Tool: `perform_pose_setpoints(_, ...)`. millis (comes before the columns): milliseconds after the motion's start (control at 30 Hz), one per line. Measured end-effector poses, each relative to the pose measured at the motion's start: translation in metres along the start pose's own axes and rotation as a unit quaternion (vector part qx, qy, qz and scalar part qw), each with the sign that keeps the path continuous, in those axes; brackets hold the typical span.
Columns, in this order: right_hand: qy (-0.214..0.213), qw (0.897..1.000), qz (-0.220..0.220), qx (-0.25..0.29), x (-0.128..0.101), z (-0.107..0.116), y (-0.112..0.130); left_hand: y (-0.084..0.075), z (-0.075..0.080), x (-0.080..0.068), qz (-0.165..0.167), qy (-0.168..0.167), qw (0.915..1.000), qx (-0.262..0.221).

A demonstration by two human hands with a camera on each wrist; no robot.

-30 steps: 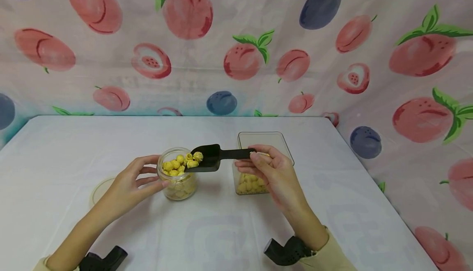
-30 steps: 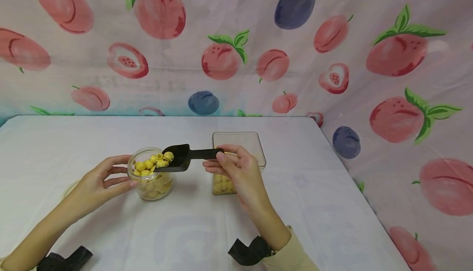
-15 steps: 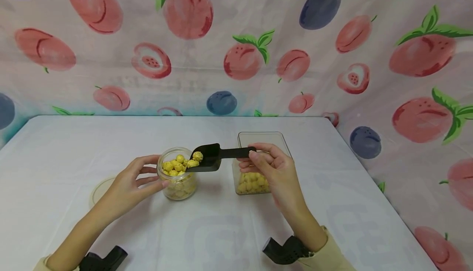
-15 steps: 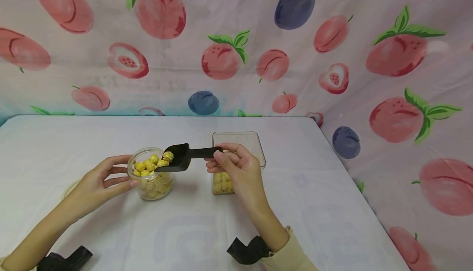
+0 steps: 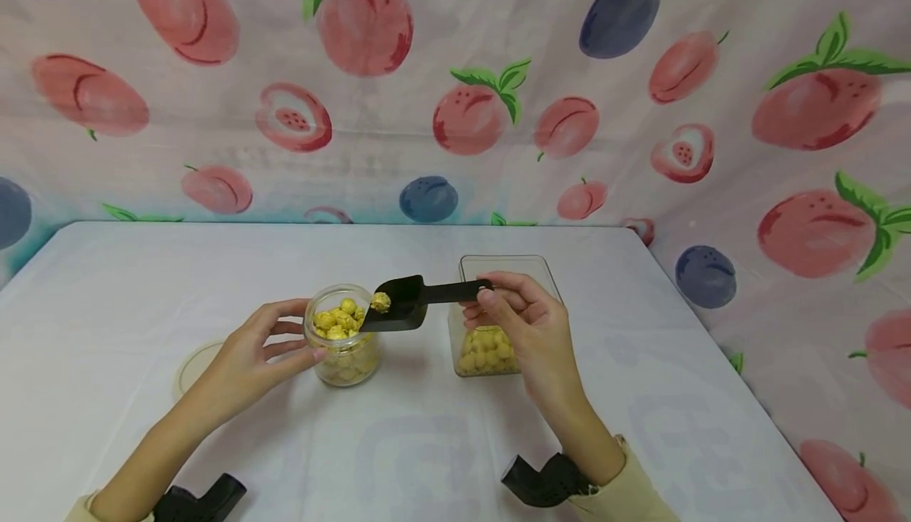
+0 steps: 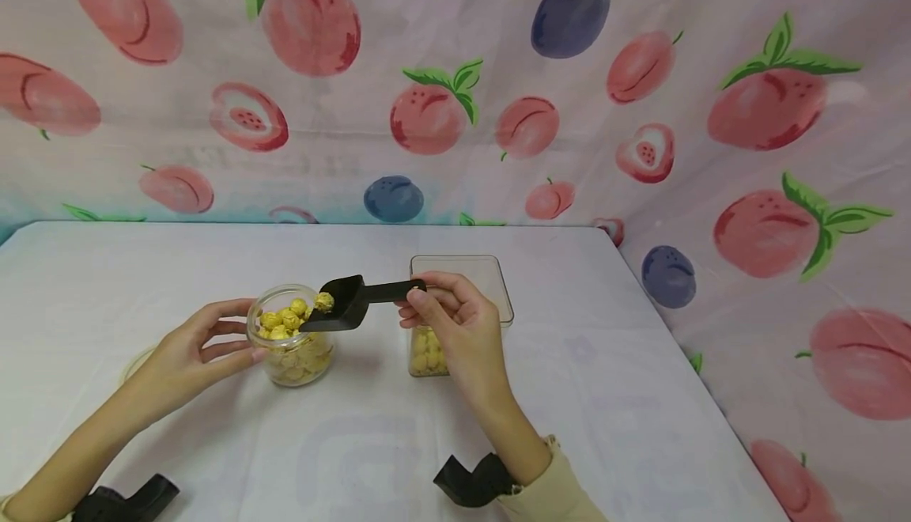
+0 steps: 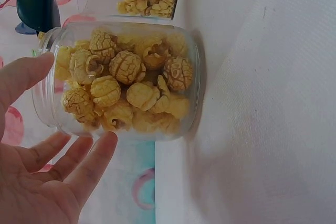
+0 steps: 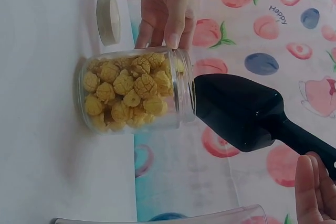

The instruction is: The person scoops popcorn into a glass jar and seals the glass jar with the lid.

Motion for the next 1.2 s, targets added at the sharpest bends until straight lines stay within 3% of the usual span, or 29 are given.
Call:
perform_pose_setpoints(600, -0.025, 0.999, -0.013, -0.015, 0.001, 0.007, -0.002, -0.003, -0.001, 0.000, -0.003, -0.001, 1.0000, 0.001)
perform_pose_setpoints(1000, -0.083, 0.993, -0.008, 0.087, 0.010, 0.030, 0.008, -0.004, 0.002, 0.000, -0.010, -0.007, 0.9997, 0.020)
perform_pose_setpoints(1200, -0.119, 0.984, 0.024, 0.130, 0.015, 0.050, 0.021, -0.015, 0.008, 0.000, -0.065, -0.047, 0.9968, -0.003)
Point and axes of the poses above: each hand's wrist, its own x-axis towards the middle knuckle, its own z-axis out of the back of the hand, y = z × x, the point moved 7 cm from there along x, towards the middle knuckle, and after that the axes turned 7 degrees about -y, right-handed, at the moved point
